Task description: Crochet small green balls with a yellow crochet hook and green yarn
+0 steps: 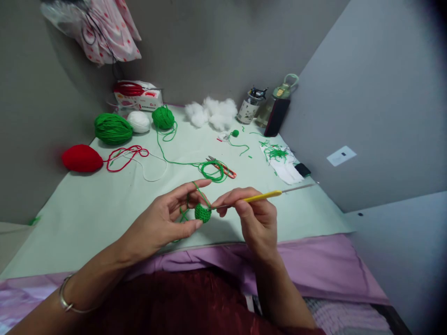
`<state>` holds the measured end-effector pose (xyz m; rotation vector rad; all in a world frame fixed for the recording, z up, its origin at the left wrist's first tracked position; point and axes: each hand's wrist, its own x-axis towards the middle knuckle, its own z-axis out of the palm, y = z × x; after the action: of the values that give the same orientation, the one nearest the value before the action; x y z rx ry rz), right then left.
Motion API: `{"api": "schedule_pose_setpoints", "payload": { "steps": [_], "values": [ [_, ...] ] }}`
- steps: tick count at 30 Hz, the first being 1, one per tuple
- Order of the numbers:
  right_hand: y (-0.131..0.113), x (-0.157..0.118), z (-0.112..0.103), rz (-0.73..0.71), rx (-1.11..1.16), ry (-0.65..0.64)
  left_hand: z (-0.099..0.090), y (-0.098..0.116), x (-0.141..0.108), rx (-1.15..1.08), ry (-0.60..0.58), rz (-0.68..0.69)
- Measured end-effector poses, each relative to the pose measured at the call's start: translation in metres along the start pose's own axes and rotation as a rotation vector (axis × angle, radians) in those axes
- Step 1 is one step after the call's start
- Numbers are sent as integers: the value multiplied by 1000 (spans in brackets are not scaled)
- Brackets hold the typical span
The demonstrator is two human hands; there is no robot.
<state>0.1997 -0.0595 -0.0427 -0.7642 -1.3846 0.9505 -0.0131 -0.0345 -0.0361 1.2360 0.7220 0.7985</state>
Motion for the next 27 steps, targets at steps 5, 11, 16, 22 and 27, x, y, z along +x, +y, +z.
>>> {"api": "schedule_pose_setpoints", "payload": {
  "steps": [5, 11, 16, 22, 27],
  "values": [
    [-5, 0, -3, -86, -161, -81, 0, 1, 2, 46, 3, -8],
    [-10, 4, -5, -185, -253, -221, -2, 2, 0, 101, -2, -32],
    [-2, 3, -1, -302, -289, -162, -1, 1, 0, 6, 8, -33],
    [6, -10, 9, -649, -713, -13, 14, 1, 0, -96, 155, 36],
    [7, -22, 7, -775, -1026, -20, 25, -3, -4, -254, 171, -12]
  ]
}}
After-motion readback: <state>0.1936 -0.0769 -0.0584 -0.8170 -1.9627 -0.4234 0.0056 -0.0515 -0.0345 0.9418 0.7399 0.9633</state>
